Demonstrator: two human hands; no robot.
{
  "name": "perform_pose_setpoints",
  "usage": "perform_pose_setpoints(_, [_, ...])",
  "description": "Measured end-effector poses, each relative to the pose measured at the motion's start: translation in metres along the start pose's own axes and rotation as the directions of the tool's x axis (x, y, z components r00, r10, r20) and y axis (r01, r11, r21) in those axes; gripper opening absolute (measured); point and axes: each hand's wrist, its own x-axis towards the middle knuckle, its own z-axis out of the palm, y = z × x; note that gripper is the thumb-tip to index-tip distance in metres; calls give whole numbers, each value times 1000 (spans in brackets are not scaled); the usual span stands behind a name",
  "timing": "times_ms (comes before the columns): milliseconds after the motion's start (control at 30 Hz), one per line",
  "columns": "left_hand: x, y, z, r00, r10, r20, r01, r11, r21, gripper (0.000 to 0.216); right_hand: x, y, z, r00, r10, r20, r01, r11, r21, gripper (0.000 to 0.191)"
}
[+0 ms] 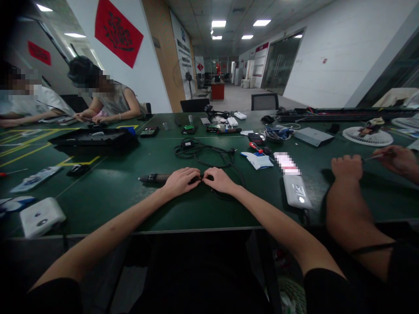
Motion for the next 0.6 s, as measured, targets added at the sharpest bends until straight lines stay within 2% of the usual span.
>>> perform_pose_setpoints(100, [0,0,0,999,34,10,-34,999,5,23,0,0,0,1000,-3,-1,3,1000,1,7])
perform_pose_setpoints(267, [0,-1,2,1000,-14,-15,14,1000,14,20,0,1,0,1000,-6,8,6,1000,-6,8])
perform_pose_setpoints(433, [0,-2,4,999,43,-8,-43,999,13,22,1,3,1,1000,-18,6,18,1000,1,8])
perform_pose_setpoints(600, [0,-2,4,1000,-6,-27,7,1000,20,20,0,3,0,1000,-20,12,20,1000,7,9])
